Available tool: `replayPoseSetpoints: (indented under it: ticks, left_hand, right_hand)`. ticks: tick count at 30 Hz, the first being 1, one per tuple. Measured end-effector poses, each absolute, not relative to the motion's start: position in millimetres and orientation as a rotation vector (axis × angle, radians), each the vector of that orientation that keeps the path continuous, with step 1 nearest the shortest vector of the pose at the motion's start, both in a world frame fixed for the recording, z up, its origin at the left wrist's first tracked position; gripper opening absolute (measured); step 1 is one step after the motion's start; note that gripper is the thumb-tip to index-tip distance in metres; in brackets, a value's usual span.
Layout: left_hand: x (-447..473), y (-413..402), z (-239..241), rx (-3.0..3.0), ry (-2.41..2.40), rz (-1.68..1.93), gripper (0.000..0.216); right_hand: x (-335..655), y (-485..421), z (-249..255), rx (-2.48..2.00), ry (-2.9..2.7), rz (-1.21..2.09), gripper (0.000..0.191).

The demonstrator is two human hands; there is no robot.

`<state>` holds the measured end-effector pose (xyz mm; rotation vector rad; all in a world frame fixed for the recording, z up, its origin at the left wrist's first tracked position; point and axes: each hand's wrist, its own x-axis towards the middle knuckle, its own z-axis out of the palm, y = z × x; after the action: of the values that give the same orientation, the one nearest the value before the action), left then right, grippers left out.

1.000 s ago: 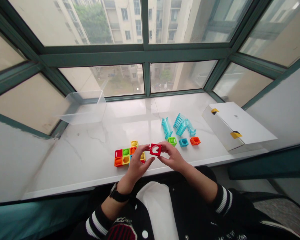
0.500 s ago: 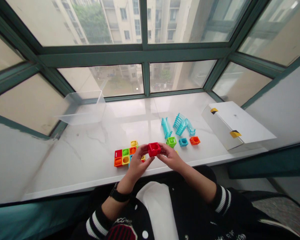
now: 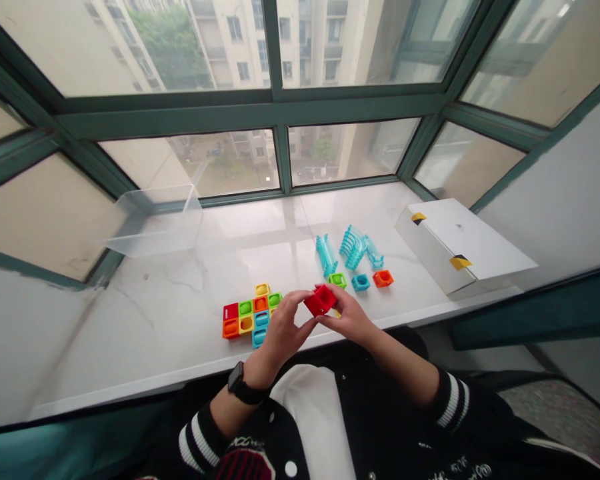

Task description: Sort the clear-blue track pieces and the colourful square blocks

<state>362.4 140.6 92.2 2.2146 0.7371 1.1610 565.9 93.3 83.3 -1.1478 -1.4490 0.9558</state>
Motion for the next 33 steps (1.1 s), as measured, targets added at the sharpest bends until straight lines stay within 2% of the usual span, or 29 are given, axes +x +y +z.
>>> replayPoseSetpoints:
  ticks: [3,9,16,27,33]
  left_hand:
    - [359.0,143.1,90.6,2.256,0.736,1.115,0.052]
    - [333.2,158.0,74.8,2.226,0.974,1.058,0.036]
    - [300.2,169.7,54.1,2.173,1.174,1.0,0.032]
    - [281.5,167.8,49.2,2.134,1.271,0.981,0.031]
    - [280.6,168.2,46.8,2.125,1.287,0.972,0.032]
  right_hand:
    - [585.8,85.1,83.2,-1.226,-1.445,0.869,0.066]
    - [650.2,68.1,65.6,-1.437,-1.331,0.651,0.064]
    - [697.7,50.4,30.3,-1.743,-1.372,0.401,0.067]
    - [706.7,49.8,-31.4,-1.906,-1.617,0.309,0.061]
    - [707.9,47.3,-36.6,-1.941,-1.674,0.272,0.073]
